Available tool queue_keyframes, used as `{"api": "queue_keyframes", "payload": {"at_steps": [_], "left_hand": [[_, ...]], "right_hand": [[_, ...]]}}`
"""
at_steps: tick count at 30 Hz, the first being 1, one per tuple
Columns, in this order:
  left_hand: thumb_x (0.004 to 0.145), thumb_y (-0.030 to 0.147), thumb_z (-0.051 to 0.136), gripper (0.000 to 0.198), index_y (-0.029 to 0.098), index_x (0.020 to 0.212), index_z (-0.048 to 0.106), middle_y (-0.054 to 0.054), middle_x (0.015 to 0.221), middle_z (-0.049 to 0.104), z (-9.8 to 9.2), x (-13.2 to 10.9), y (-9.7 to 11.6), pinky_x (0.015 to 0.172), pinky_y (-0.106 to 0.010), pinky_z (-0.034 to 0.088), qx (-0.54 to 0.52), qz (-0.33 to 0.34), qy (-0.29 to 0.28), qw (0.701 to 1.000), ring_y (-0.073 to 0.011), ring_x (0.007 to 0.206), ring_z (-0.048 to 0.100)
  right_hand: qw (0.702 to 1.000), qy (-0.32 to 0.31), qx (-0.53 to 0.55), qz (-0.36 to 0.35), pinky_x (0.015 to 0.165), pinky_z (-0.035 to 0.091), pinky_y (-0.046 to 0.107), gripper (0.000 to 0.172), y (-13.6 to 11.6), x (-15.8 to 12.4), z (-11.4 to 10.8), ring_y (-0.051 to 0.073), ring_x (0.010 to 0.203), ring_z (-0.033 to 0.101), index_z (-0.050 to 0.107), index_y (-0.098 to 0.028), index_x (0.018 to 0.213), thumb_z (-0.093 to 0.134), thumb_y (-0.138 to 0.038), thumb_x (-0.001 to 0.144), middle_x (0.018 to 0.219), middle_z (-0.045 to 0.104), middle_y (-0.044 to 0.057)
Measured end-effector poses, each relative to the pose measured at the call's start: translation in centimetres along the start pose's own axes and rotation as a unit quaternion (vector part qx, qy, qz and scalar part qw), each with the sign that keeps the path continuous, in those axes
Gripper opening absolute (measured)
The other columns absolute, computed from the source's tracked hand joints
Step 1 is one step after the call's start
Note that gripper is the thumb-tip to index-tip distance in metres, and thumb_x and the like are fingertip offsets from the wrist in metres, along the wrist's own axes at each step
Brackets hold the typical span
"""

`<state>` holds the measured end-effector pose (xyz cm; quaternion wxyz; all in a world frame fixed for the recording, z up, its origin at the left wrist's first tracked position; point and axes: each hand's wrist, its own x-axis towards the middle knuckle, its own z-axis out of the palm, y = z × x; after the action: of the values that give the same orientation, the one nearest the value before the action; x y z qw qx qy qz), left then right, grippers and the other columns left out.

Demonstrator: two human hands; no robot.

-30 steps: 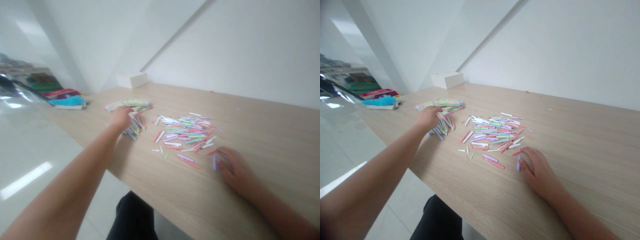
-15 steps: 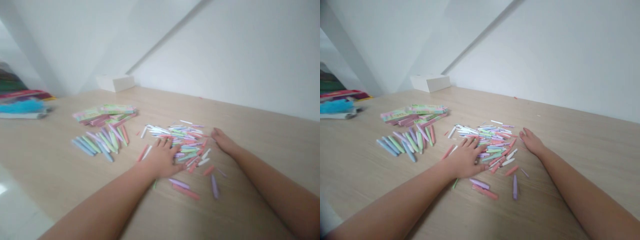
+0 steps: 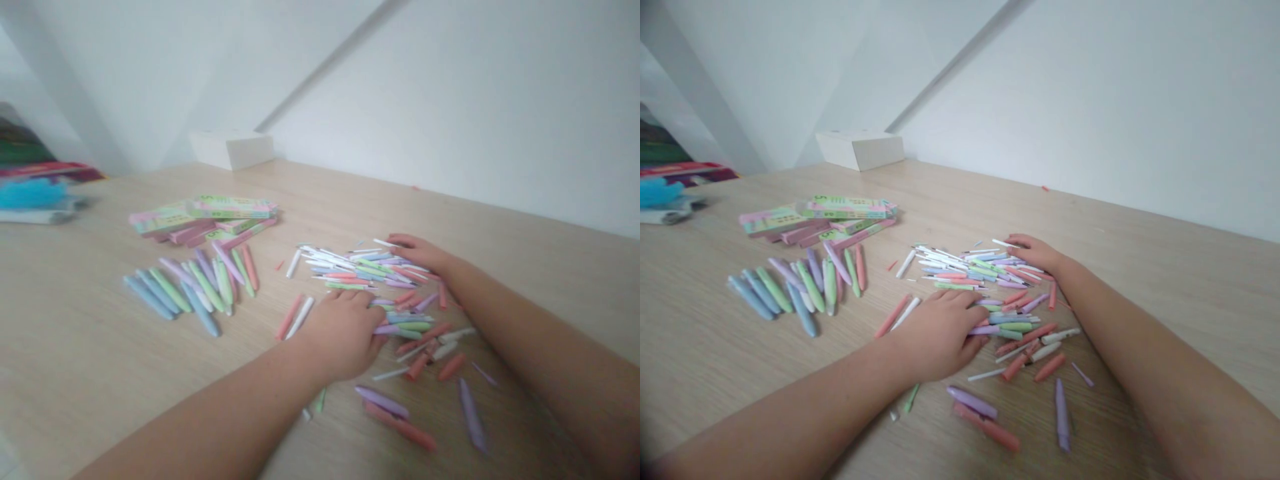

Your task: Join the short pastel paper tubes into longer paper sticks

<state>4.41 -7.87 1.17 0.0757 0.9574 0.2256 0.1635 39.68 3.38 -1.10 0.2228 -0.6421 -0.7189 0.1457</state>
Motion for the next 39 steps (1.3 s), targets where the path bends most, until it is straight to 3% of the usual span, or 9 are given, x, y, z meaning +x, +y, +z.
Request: {"api": "queue_keyframes", "payload": {"at_steps": [7, 12, 16, 21, 27, 31, 35, 39], "left_hand": [[0.091, 0.03, 0.051, 0.021, 0.02, 0.105, 0.064, -0.008, 0.112, 0.068, -0.1, 0.0, 0.1, 0.096, -0.045, 0.051, -0.003, -0.005, -0.002, 1.0, -0.0276, 0.108, 0.063], [0.085, 0.028, 0.053, 0.02, 0.019, 0.1, 0.062, -0.008, 0.105, 0.068, -0.6, -0.1, 0.4, 0.088, -0.045, 0.054, -0.003, -0.006, -0.01, 1.0, -0.0282, 0.1, 0.065], [0.08, 0.027, 0.056, 0.021, 0.019, 0.098, 0.061, -0.009, 0.104, 0.068, -0.8, -0.2, 0.6, 0.082, -0.043, 0.055, -0.003, -0.011, -0.01, 1.0, -0.0274, 0.096, 0.065], [0.086, 0.031, 0.053, 0.02, 0.019, 0.099, 0.062, -0.008, 0.106, 0.068, -0.8, -0.3, 0.4, 0.081, -0.044, 0.055, -0.009, -0.01, -0.004, 1.0, -0.0271, 0.096, 0.065], [0.092, 0.04, 0.054, 0.024, 0.021, 0.102, 0.065, -0.007, 0.107, 0.068, -0.9, -0.3, 0.2, 0.084, -0.046, 0.056, -0.013, -0.011, -0.003, 1.0, -0.029, 0.102, 0.065], [0.091, 0.035, 0.054, 0.021, 0.02, 0.101, 0.065, -0.008, 0.106, 0.068, -0.9, -0.3, 0.3, 0.081, -0.047, 0.056, -0.009, -0.008, -0.006, 1.0, -0.0295, 0.099, 0.066], [0.091, 0.033, 0.055, 0.022, 0.018, 0.103, 0.065, -0.009, 0.105, 0.068, -0.8, -0.3, 0.5, 0.082, -0.045, 0.056, -0.008, -0.008, -0.009, 1.0, -0.0283, 0.097, 0.066], [0.091, 0.033, 0.057, 0.021, 0.019, 0.103, 0.067, -0.009, 0.107, 0.066, -0.7, -0.2, 0.4, 0.082, -0.042, 0.055, 0.002, 0.003, 0.0, 1.0, -0.0276, 0.101, 0.063]], "right_hand": [[0.998, -0.023, 0.015, -0.048, 0.121, 0.032, 0.043, 0.046, -3.2, -3.4, 0.8, 0.027, 0.139, 0.051, 0.074, -0.023, 0.121, 0.06, -0.053, 0.09, 0.148, 0.059, 0.009], [0.999, -0.021, -0.01, -0.041, 0.119, 0.036, 0.042, 0.035, -4.9, -4.6, 1.0, 0.026, 0.135, 0.055, 0.076, -0.025, 0.116, 0.06, -0.042, 0.09, 0.144, 0.063, 0.006], [0.998, 0.009, -0.065, -0.01, 0.108, 0.047, 0.044, 0.038, -5.9, -2.5, 1.1, 0.027, 0.118, 0.067, 0.075, -0.022, 0.119, 0.052, -0.04, 0.095, 0.129, 0.072, 0.009], [0.989, 0.009, -0.143, -0.035, 0.099, 0.052, 0.04, 0.042, -7.8, 1.8, 2.1, 0.026, 0.11, 0.069, 0.067, -0.021, 0.133, 0.054, -0.037, 0.096, 0.132, 0.07, 0.01], [0.963, -0.066, -0.234, -0.118, 0.103, 0.045, 0.036, 0.029, -10.0, 4.3, 2.9, 0.026, 0.113, 0.065, 0.076, -0.017, 0.106, 0.051, -0.029, 0.098, 0.115, 0.075, 0.014], [0.951, -0.076, -0.276, -0.116, 0.095, 0.046, 0.036, 0.028, -10.8, 4.4, 2.8, 0.028, 0.103, 0.067, 0.074, -0.013, 0.099, 0.05, -0.028, 0.097, 0.108, 0.074, 0.02], [0.953, -0.032, -0.29, -0.079, 0.086, 0.047, 0.035, 0.035, -12.2, 4.4, 2.8, 0.028, 0.097, 0.069, 0.064, -0.01, 0.122, 0.04, -0.026, 0.101, 0.109, 0.074, 0.02], [0.956, -0.026, -0.275, -0.096, 0.097, 0.045, 0.033, 0.044, -15.0, 4.6, 3.5, 0.026, 0.116, 0.065, 0.053, -0.018, 0.143, 0.038, -0.024, 0.102, 0.133, 0.069, 0.013]]}}
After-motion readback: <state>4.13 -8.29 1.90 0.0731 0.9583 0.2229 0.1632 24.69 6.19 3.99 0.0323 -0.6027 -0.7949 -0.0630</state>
